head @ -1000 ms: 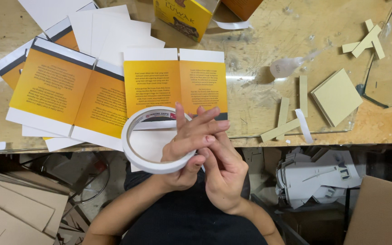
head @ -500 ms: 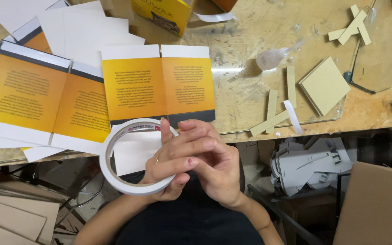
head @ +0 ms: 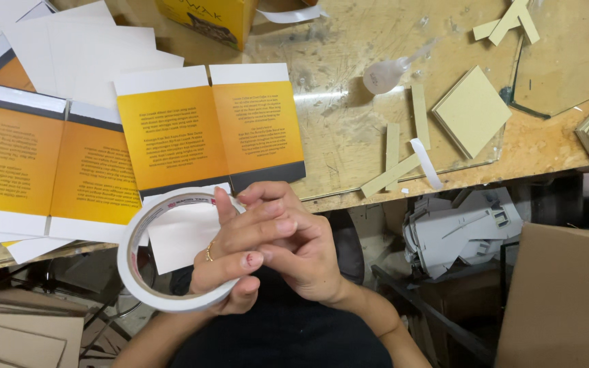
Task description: The person assembles cardboard boxes by folding the panels, inserting foam inserts, and applying adhesive tape to secure the structure.
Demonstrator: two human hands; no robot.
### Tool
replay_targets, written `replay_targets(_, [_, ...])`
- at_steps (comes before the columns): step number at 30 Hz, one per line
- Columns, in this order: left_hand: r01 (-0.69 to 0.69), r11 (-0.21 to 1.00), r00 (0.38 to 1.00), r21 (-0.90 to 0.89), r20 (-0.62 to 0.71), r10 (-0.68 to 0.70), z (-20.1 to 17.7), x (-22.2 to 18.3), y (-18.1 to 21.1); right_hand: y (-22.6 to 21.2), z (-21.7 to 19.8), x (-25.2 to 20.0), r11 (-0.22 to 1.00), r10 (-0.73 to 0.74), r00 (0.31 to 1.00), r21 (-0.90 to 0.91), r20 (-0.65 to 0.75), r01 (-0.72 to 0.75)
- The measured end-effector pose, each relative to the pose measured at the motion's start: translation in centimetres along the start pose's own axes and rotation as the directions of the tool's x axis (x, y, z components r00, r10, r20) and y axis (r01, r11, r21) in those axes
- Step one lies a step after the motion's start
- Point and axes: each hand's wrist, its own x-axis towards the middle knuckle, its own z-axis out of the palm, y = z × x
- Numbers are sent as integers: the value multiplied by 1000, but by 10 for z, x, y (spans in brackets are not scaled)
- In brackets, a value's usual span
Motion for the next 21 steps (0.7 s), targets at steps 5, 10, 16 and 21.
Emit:
replay_targets(5, [18, 1000, 985, -1, -173, -18, 6, 12, 6, 8, 0, 2, 997, -57, 998, 42, -2, 57])
replay_targets(10, [107, 992, 986, 67, -139, -97, -9, 12, 9, 17, -9, -1, 980, -182, 934, -135, -307, 147])
replay_targets(16, [241, 958, 951, 154, -235, -201, -20, 22, 3, 25, -29, 5, 925, -268, 811, -375, -521, 65])
replay_targets(21, [253, 903, 951, 348, -263, -165, -19, 47, 18, 14, -37, 11, 916, -230, 811, -401, -538, -6])
